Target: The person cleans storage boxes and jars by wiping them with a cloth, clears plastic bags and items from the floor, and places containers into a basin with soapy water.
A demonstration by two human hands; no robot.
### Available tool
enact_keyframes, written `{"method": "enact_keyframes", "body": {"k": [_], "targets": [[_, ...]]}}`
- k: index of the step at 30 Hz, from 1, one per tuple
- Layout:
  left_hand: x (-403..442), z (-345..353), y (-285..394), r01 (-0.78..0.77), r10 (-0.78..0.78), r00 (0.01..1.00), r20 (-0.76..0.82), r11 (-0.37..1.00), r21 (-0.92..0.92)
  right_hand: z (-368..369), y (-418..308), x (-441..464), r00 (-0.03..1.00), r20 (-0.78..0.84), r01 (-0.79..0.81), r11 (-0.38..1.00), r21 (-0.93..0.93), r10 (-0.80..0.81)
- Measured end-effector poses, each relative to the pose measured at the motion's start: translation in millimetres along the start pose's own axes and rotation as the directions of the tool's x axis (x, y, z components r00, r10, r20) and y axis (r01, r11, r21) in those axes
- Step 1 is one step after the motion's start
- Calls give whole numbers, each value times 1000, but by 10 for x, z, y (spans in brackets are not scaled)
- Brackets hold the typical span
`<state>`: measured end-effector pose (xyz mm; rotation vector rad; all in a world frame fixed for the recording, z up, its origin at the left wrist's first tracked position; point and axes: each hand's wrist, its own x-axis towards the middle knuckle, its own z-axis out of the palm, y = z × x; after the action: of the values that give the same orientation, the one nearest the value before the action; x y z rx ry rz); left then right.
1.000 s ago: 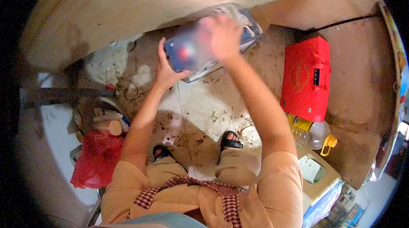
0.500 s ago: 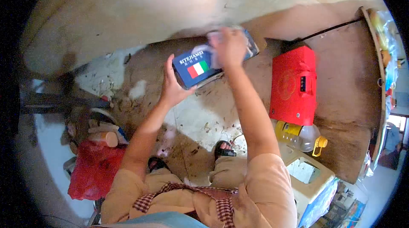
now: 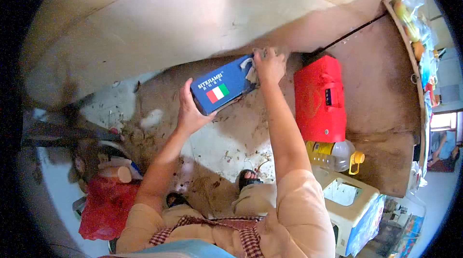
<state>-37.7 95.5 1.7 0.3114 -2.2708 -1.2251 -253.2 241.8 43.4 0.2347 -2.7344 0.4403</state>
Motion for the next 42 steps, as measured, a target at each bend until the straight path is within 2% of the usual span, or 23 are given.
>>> {"method": "enact_keyframes", "body": {"k": [3, 5, 8, 9, 11, 12, 13, 15, 18, 21, 22, 23, 24, 26, 27, 29, 30, 33, 36, 38, 39, 40, 42], "targets": [[48, 48, -28, 28, -28, 1000, -5, 999, -26, -105, -265, -323, 992, 99, 70, 992, 109, -81], [34, -4, -136, 56, -55, 998, 27, 998, -24, -370, -562, -723, 912, 170, 328, 913, 245, -373], [12, -58, -233, 140, -131, 986, 102, 986, -86, -511, -505, -680, 866, 358, 268, 928, 259, -350], [72, -103, -222, 159, -145, 983, 114, 980, -120, -370, -322, -545, 927, 217, 239, 928, 284, -306], [171, -71, -79, 102, -94, 988, 119, 993, -55, -255, -63, -155, 985, 171, 7, 997, 77, -20], [219, -52, -63, 41, -36, 993, 109, 998, -41, -75, 191, 26, 995, 91, 44, 999, 26, -46], [245, -57, -35, -16, 19, 995, 102, 999, -29, -145, 197, 79, 986, 153, -68, 998, 3, 66], [278, -88, -7, 54, -44, 990, 131, 996, -71, -174, 184, 92, 988, 147, -43, 999, 2, 42], [180, -298, -165, 150, -137, 975, 173, 987, -63, -268, 33, 26, 983, 182, 28, 998, 50, -37], [-82, -681, -367, 183, -138, 963, 230, 965, -190, -511, -177, -354, 913, 334, 207, 971, 119, -235], [-126, -889, -340, 237, -185, 939, 289, 959, -156, -542, -194, -563, 854, 440, 184, 952, 245, -278], [-140, -1102, -303, 287, -232, 909, 346, 951, -116, -617, -255, -781, 808, 467, 269, 929, 253, -361], [-179, -1267, -354, 335, -291, 875, 387, 941, -50, -764, -395, -987, 769, 528, 258, 930, 260, -361], [-238, -1536, -409, 423, -415, 799, 436, 902, 86, -826, -542, -1325, 781, 435, 327, 887, 325, -448], [-171, -1552, -203, 291, -421, 802, 423, 895, 339, -836, -605, -1421, 784, 387, 362, 864, 352, -486], [63, -1369, 375, -19, -416, 817, 400, 674, 739, -846, -713, -1477, 792, 360, 386, 862, 330, -493], [64, -1221, 338, -102, -275, 849, 451, 753, 650, -855, -739, -1476, 795, 344, 404, 859, 314, -500], [107, -718, 299, -83, -212, 907, 363, 757, 648, -791, -740, -1430, 798, 287, 453, 841, 295, -530], [88, -714, 293, -115, -131, 929, 345, 785, 609, -637, -595, -1112, 757, 449, 404, 880, 250, -475], [9, -663, 341, -133, -117, 931, 347, 776, 617, -348, -293, -731, 914, 237, 320, 944, 75, -329], [23, -623, 346, -145, -95, 937, 336, 770, 622, -309, -188, -517, 931, 317, 182, 983, 21, -179], [8, -609, 352, -155, -80, 943, 322, 752, 641, -287, -62, -377, 920, 366, 178, 981, -77, -138], [26, -655, 344, -146, -86, 945, 317, 755, 639, -316, 147, -298, 949, 293, 129, 991, -25, -116]]}}
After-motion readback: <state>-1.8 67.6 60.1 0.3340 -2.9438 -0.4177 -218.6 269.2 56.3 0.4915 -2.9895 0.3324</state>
